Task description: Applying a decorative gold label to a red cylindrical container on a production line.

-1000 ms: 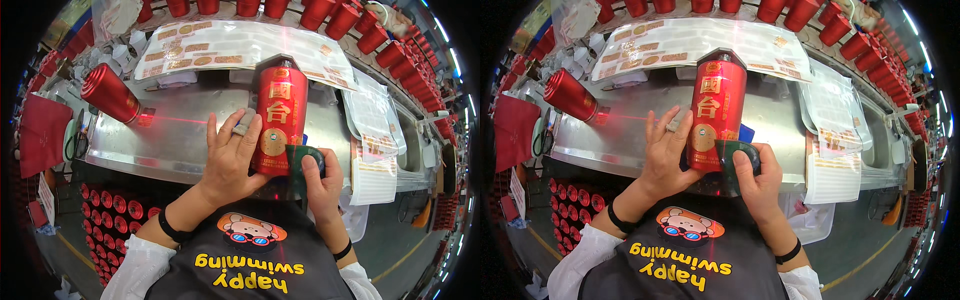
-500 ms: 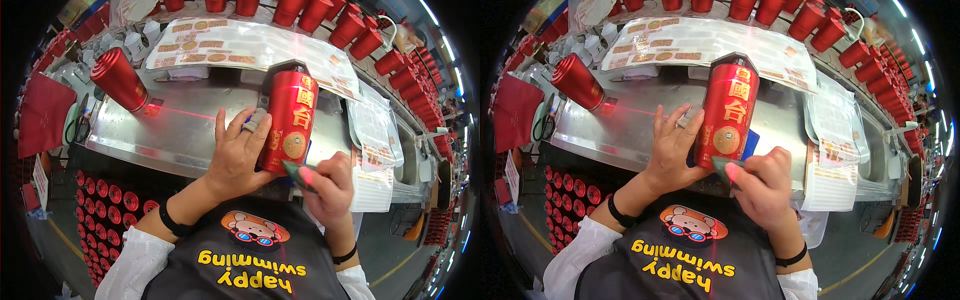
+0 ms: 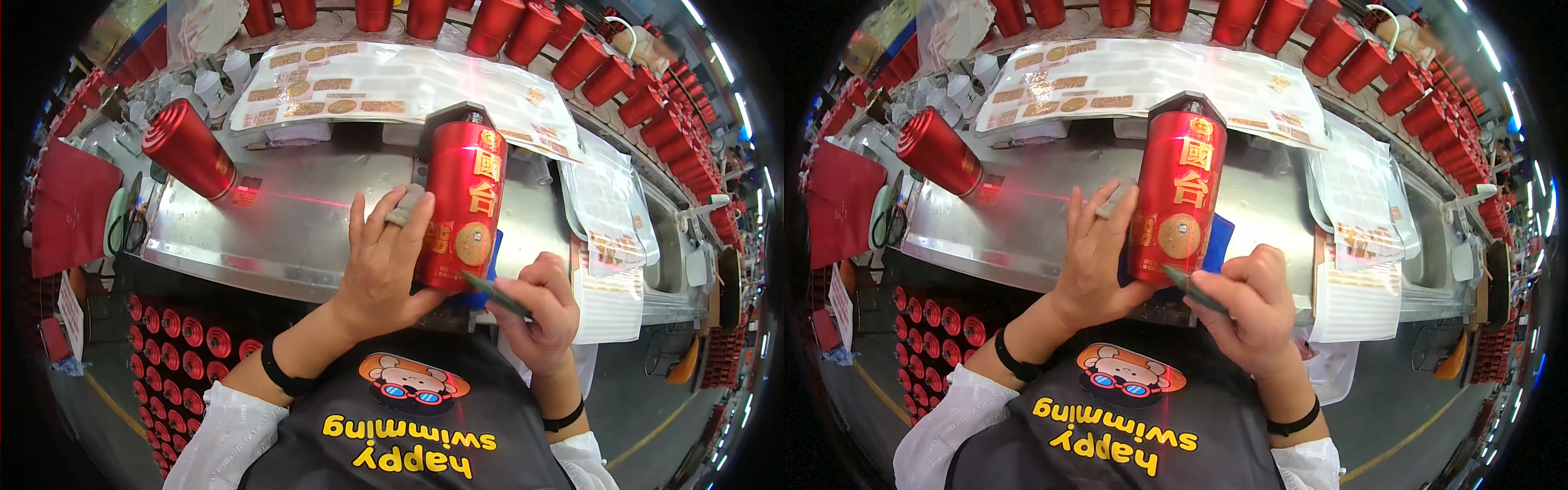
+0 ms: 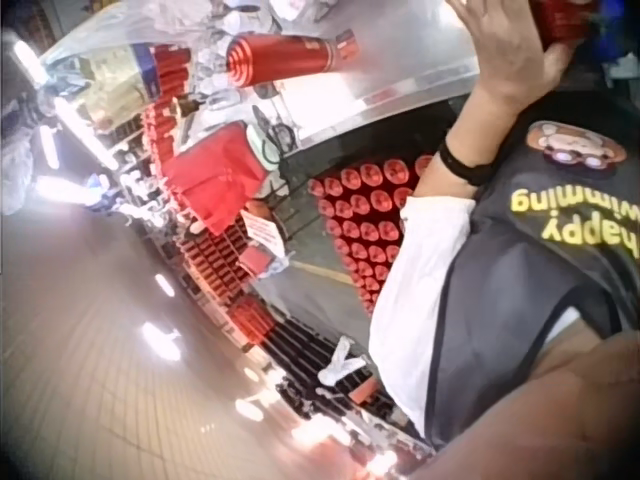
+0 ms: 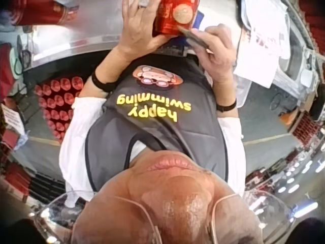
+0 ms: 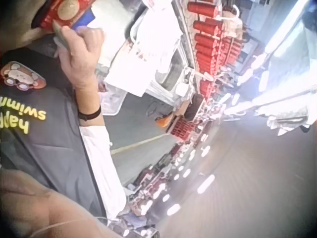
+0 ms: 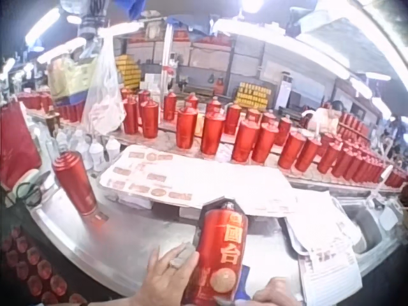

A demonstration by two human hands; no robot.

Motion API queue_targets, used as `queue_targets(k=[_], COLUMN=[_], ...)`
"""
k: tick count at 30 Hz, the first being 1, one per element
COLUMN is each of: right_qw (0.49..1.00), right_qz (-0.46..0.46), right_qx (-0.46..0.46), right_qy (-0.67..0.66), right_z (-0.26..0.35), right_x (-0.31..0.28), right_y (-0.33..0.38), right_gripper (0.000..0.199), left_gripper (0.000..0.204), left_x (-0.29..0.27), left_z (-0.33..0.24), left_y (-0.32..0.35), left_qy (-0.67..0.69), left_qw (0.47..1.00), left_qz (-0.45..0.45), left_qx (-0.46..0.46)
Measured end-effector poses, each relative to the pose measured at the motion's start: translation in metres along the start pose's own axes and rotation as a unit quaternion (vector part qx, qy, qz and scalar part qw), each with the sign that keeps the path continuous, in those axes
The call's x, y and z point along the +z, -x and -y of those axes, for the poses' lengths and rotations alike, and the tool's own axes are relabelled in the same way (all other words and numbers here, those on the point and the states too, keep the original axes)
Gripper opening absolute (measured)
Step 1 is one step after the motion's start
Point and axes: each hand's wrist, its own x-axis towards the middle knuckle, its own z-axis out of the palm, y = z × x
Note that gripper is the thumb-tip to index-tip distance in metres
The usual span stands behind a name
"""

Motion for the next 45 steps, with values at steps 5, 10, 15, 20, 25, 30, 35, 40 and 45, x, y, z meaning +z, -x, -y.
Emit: queue_targets(k=[5,10,15,20,25,30,35,40,45], right_qw=[0.898,0.879,0.955,0.985,0.989,0.996,0.994,0.976,0.988], right_qz=[-0.110,-0.086,-0.086,0.084,0.064,-0.005,0.025,0.121,0.036], right_qx=[0.319,0.369,0.237,0.123,0.116,0.020,0.108,0.153,-0.103], right_qy=[-0.282,-0.289,-0.154,-0.086,-0.062,0.085,0.013,-0.094,0.111], right_z=[0.000,-0.013,-0.011,-0.004,-0.006,-0.008,-0.012,-0.002,-0.002], right_x=[0.019,0.028,0.017,0.002,0.001,-0.001,0.002,0.000,0.006], right_y=[0.016,0.024,0.007,-0.038,-0.054,-0.051,-0.050,-0.051,-0.038], right_gripper=[0.016,0.018,0.014,0.017,0.016,0.022,0.017,0.017,0.036], left_gripper=[0.051,0.040,0.042,0.065,0.091,0.090,0.101,0.102,0.097], left_x=[0.000,0.006,0.000,0.001,0.007,-0.003,0.007,0.011,0.005], left_z=[-0.008,-0.008,-0.002,0.006,0.013,0.009,0.010,0.018,0.010], left_y=[0.016,0.021,0.027,0.034,0.021,0.012,0.009,0.011,0.006], left_qy=[-0.024,-0.077,-0.046,0.039,0.038,-0.050,0.041,-0.003,-0.049], left_qw=[0.988,0.982,0.987,0.996,0.999,0.998,0.998,0.999,0.998], left_qz=[-0.035,-0.048,-0.045,-0.062,0.010,0.004,0.008,0.030,0.029], left_qx=[0.151,0.166,0.146,0.057,-0.030,0.038,-0.051,-0.030,-0.001])
